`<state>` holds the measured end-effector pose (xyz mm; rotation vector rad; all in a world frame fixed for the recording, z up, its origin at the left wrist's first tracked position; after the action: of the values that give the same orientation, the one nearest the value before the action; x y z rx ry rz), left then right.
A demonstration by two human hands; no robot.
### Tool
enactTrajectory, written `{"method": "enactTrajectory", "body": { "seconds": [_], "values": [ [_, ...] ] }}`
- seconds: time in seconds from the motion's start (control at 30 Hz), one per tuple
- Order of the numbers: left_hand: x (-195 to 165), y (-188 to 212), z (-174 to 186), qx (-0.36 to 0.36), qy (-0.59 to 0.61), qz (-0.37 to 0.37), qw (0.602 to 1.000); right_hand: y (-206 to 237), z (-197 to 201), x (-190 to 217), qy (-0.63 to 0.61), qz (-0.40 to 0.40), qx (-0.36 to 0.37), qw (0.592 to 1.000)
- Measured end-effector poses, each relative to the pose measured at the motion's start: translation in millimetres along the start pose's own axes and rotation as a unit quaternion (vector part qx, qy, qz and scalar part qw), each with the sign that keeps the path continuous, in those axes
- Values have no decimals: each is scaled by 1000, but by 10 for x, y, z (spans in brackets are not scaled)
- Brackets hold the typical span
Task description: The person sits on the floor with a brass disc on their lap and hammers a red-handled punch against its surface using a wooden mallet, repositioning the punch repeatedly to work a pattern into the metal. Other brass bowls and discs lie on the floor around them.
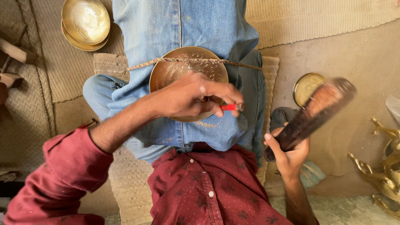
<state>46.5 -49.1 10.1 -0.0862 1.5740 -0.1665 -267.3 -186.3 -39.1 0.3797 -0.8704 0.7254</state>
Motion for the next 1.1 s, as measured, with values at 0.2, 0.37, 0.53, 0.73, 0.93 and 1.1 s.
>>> {"method": "enactTrajectory", "body": {
  "seconds": [0.2,0.37,0.53,0.73,0.93,1.1],
  "values": [
    [25,-53,82,58,60,5,996,109,146,-11,24,46,-46,998],
    [42,-84,79,72,67,35,995,166,204,-67,13,31,-88,996],
    [26,-102,70,73,56,24,995,184,284,-88,23,61,-108,992],
    [28,-98,72,73,37,27,996,1,395,44,389,62,-72,916],
    [43,-98,68,81,44,53,994,-218,401,148,307,168,-33,936],
    [42,-104,70,80,41,41,995,-324,423,192,338,224,7,914]
  ]
}}
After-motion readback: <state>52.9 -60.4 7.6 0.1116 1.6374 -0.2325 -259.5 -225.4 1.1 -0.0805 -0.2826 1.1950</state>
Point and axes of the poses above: each hand's wrist, its own y-axis away from the middle knuckle, its own z-axis out of the back of the hand, x = y × z, the point moved 2 cm from there along -y, towards the middle knuckle, and after that the axes turned 15 degrees about y, right-handed, at the moved point
